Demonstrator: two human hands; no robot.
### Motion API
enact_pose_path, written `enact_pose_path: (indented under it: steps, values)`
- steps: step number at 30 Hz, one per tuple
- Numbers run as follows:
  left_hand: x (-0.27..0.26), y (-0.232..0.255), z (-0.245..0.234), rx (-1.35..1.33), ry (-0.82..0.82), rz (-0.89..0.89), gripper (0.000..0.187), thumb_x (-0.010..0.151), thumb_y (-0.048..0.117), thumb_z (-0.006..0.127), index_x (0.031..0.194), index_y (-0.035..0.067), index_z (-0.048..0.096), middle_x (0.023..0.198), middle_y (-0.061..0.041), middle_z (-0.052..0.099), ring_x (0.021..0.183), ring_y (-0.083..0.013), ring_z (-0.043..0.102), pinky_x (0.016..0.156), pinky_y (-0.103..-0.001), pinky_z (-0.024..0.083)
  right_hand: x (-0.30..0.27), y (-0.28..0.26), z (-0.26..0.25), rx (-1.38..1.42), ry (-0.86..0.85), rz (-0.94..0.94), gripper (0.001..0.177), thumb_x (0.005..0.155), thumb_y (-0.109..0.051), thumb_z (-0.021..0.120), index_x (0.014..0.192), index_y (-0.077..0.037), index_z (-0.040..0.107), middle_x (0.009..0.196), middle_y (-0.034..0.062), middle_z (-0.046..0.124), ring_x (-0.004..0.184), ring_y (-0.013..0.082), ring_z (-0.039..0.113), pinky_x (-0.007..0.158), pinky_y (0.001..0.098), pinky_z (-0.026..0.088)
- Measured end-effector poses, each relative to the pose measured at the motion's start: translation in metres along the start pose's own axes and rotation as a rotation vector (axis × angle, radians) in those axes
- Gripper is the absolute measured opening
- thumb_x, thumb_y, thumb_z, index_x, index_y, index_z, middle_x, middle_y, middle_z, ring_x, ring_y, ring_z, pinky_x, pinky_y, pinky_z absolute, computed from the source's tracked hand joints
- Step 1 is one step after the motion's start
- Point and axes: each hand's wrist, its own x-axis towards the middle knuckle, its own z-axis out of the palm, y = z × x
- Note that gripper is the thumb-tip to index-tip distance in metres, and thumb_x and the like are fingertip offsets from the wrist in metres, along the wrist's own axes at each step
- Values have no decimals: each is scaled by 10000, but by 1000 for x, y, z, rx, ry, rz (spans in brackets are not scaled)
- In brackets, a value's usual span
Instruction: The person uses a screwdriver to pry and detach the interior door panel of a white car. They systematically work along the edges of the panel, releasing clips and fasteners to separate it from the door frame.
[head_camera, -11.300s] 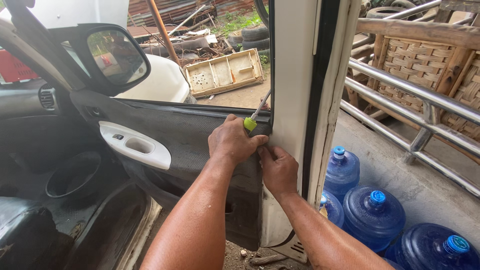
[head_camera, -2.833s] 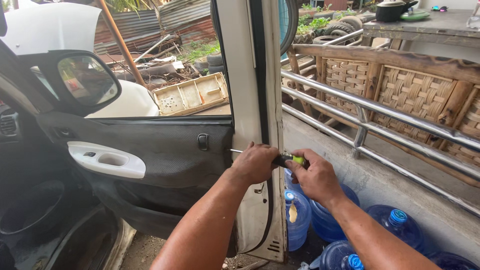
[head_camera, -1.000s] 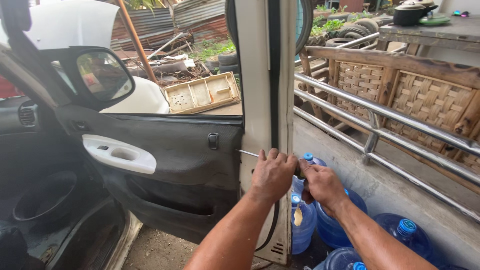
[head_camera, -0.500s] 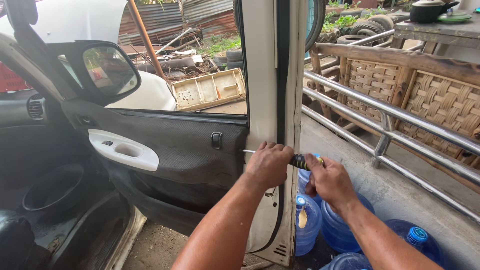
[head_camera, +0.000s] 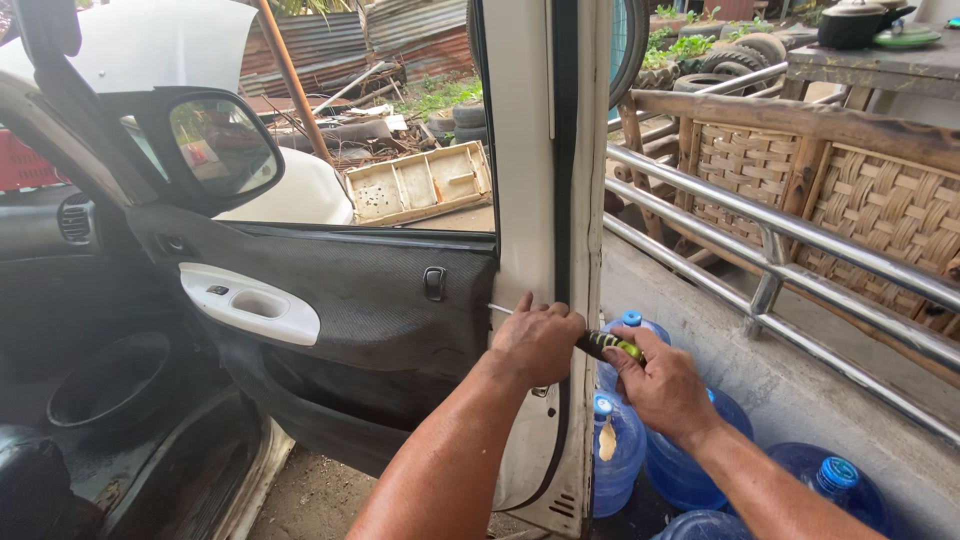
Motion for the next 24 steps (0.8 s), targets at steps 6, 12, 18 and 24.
enact_pose_path:
  steps: [6, 12, 18, 24]
  values:
    - [-8, -1, 5, 35, 96, 1, 333, 874, 56, 597, 1202, 99, 642, 1260, -133, 650, 1293, -295, 570, 1231, -519, 243, 4, 3, 13, 545, -104, 332, 527, 1037, -416, 521, 1090, 73, 711, 698, 116, 667, 447, 153, 501, 400, 331, 398]
    - [-8, -5, 0, 31, -15, -7, 304, 860, 98, 651, 1161, 128, 667, 1267, -134, 638, 1299, -299, 551, 1250, -504, 201, -9, -8, 6, 150, -119, 68, 387, 956, -396, 590, 1223, -120, 636, 682, 102, 682, 533, 144, 650, 496, 339, 549]
    - [-10, -8, 0, -20, 74, -37, 322, 872, 85, 644, 1193, 102, 636, 1246, -162, 654, 1276, -318, 586, 1234, -513, 266, -7, -17, 4, -25, 12, -245, 362, 995, -395, 586, 1156, -85, 680, 653, 52, 720, 513, 121, 674, 486, 320, 522]
    - [-17, 5, 1, -30, 186, -54, 318, 909, 74, 615, 1224, 107, 628, 1238, -184, 626, 1242, -380, 587, 1175, -546, 329, 6, -14, 12, 665, -160, 269, 496, 1064, -432, 531, 1071, 46, 662, 684, 98, 585, 418, 146, 481, 367, 324, 389]
